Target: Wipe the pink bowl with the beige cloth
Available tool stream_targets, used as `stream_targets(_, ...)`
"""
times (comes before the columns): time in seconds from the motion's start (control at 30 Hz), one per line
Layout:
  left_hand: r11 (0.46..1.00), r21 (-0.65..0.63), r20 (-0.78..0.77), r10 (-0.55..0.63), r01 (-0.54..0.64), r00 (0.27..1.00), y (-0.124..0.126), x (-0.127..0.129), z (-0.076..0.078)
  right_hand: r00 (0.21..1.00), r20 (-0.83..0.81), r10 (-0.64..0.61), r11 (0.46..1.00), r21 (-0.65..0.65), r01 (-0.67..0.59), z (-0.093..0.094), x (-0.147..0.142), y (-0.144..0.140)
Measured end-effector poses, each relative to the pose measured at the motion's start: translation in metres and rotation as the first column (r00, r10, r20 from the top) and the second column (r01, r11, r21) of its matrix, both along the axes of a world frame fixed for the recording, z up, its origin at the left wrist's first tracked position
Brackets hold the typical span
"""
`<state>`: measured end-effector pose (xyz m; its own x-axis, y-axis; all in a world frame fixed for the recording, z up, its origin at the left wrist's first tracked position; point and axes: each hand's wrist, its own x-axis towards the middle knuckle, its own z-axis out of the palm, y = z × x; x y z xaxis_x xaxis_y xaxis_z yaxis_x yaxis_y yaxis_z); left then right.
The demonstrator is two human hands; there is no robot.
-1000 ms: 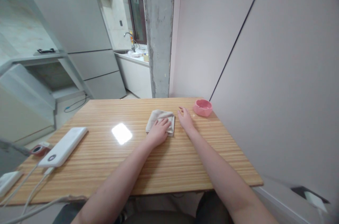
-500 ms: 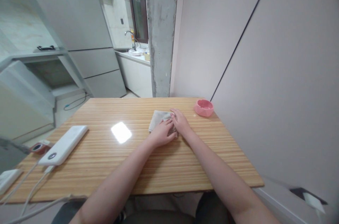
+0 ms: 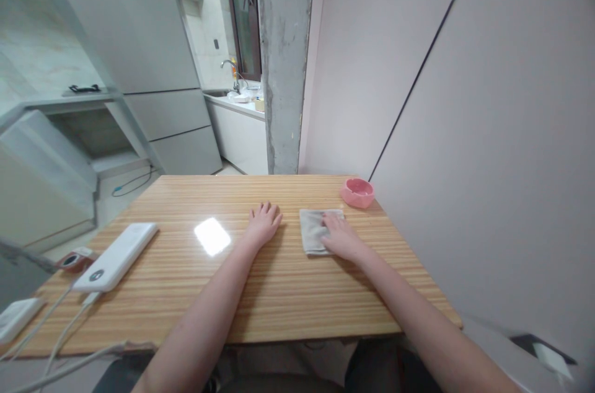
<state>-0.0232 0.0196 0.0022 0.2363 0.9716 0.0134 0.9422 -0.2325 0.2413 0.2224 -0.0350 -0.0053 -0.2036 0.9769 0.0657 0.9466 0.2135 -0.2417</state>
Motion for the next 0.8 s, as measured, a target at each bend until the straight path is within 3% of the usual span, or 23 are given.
stream_targets(0.1, 0.999, 0.033, -0.054, -0.012, 0.014, 0.998, -0.004, 0.005, -0.004, 0.974, 0.090, -0.206, 0.978, 0.038, 0.203, -0.005, 0.054, -0.018)
stream_targets(0.13, 0.999, 0.044, -0.057, -0.009, 0.011, 0.998, -0.005, 0.007, -0.005, 0.942, 0.137, -0.307, 0.951, 0.082, 0.298, -0.008, 0.067, -0.023)
stream_targets(0.2, 0.998, 0.057, -0.052, -0.004, 0.007, 0.999, -0.006, 0.009, -0.007, 0.900, 0.196, -0.390, 0.919, 0.136, 0.369, -0.014, 0.082, -0.030)
stream_targets(0.37, 0.998, 0.060, -0.032, 0.011, -0.010, 0.999, -0.006, 0.008, -0.007, 0.841, 0.251, -0.480, 0.876, 0.188, 0.444, -0.016, 0.066, -0.032)
stream_targets(0.53, 0.995, 0.102, 0.059, -0.002, -0.004, 0.998, -0.005, 0.011, -0.006, 0.792, 0.240, -0.561, 0.826, 0.233, 0.514, -0.004, 0.049, -0.035)
stream_targets(0.6, 0.983, 0.177, 0.166, -0.072, 0.042, 0.983, -0.004, 0.017, -0.007, 0.849, 0.197, -0.490, 0.864, 0.240, 0.443, 0.005, 0.041, -0.031)
stream_targets(0.7, 0.961, 0.199, 0.360, -0.254, 0.192, 0.898, -0.001, 0.027, -0.012, 0.981, -0.006, -0.196, 0.954, 0.230, 0.192, 0.014, 0.010, -0.010)
stream_targets(0.73, 0.956, 0.171, 0.419, -0.289, 0.238, 0.861, 0.002, 0.030, -0.014, 0.988, -0.133, -0.074, 0.971, 0.215, 0.101, 0.014, -0.006, 0.001)
stream_targets(0.8, 0.950, 0.100, 0.532, -0.301, 0.294, 0.791, 0.009, 0.033, -0.019, 0.903, -0.426, 0.064, 0.987, 0.158, 0.004, 0.010, -0.042, 0.025)
